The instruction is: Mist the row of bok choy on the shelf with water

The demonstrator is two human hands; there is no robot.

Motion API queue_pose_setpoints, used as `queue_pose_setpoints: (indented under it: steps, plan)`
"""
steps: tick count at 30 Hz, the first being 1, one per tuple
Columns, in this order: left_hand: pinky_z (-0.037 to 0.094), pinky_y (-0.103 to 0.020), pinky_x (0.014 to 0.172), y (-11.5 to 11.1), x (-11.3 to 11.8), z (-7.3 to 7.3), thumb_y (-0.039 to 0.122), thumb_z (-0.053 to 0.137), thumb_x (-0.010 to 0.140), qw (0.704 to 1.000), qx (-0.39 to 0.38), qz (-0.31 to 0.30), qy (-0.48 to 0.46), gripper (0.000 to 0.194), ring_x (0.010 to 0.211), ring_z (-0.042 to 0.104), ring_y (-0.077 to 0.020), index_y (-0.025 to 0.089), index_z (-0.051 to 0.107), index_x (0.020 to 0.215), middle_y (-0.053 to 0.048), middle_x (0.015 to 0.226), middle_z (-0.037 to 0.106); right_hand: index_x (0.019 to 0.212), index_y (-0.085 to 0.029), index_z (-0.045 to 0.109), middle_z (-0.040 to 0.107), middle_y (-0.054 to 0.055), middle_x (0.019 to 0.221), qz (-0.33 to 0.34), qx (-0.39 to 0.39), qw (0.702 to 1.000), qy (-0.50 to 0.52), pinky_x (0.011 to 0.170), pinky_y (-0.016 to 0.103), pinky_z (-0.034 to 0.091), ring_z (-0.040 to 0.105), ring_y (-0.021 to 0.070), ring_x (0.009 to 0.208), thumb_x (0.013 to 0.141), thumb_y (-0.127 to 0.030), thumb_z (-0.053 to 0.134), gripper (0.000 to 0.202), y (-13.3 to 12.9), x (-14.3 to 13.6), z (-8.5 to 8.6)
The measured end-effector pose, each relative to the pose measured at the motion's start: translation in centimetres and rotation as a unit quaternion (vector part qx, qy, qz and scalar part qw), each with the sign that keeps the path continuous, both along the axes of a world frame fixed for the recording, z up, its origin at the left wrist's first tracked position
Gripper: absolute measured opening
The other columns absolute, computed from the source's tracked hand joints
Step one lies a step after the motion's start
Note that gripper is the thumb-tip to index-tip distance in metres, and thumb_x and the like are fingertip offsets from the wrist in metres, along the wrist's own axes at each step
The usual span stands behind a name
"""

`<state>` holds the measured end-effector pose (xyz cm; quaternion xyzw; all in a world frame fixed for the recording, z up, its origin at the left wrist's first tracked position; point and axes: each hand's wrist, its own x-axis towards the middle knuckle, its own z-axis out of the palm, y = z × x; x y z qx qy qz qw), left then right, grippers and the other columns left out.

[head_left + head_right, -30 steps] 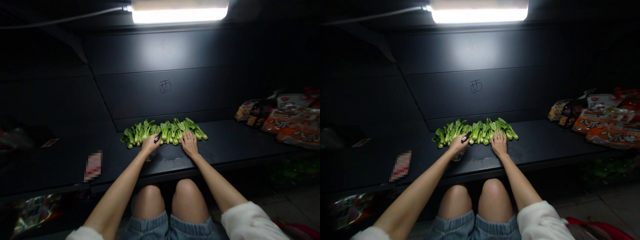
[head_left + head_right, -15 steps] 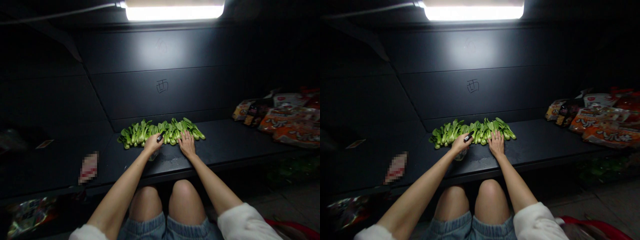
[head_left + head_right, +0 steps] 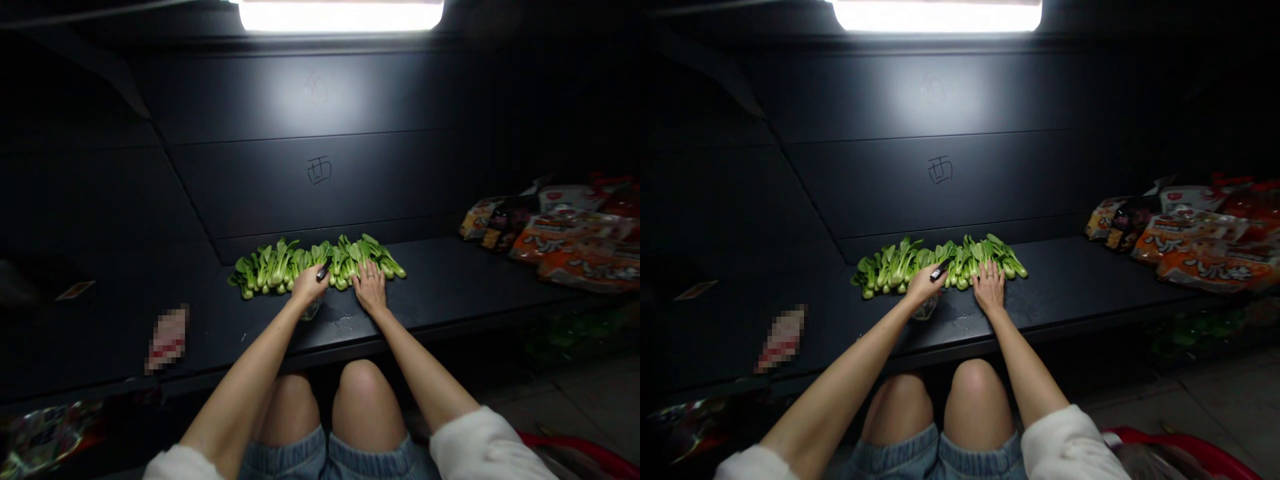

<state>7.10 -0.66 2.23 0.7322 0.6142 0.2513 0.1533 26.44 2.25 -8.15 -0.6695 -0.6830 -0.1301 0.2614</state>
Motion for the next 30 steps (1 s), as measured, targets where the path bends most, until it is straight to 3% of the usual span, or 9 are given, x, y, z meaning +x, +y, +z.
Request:
queue_pose_setpoints:
  steps: [9, 30]
  plan:
    - [0.04, -0.025, 0.065, 0.6, 1.5, -0.4, 0.039, 0.053, 0.09, 1.0, 0.02, -0.004, 0.0, 0.024, 0.084, 0.068, -0.0211, 0.021, 0.069, 0.094, -0.006, 0.089, 0.074, 0.144, -0.01, 0.047, 0.042, 0.02, 0.153, -0.015, 0.021, 0.999, 0.021, 0.115, 0.053, 0.02, 0.032, 0.0319, 0.142, 0.1, -0.038, 0.03, 0.055, 0.2, 0.2, -0.4]
    - [0.041, -0.025, 0.066, 1.2, 4.1, -0.5, 0.043, 0.049, 0.092, 1.0, 0.011, 0.001, 0.001, 0.029, 0.081, 0.067, -0.0202, 0.02, 0.067, 0.094, -0.006, 0.086, 0.073, 0.144, -0.009, 0.047, 0.04, 0.019, 0.154, -0.029, 0.006, 0.998, 0.046, 0.116, 0.053, 0.02, 0.03, 0.0317, 0.144, 0.1, -0.037, 0.03, 0.055, -0.1, 0.4, 0.2]
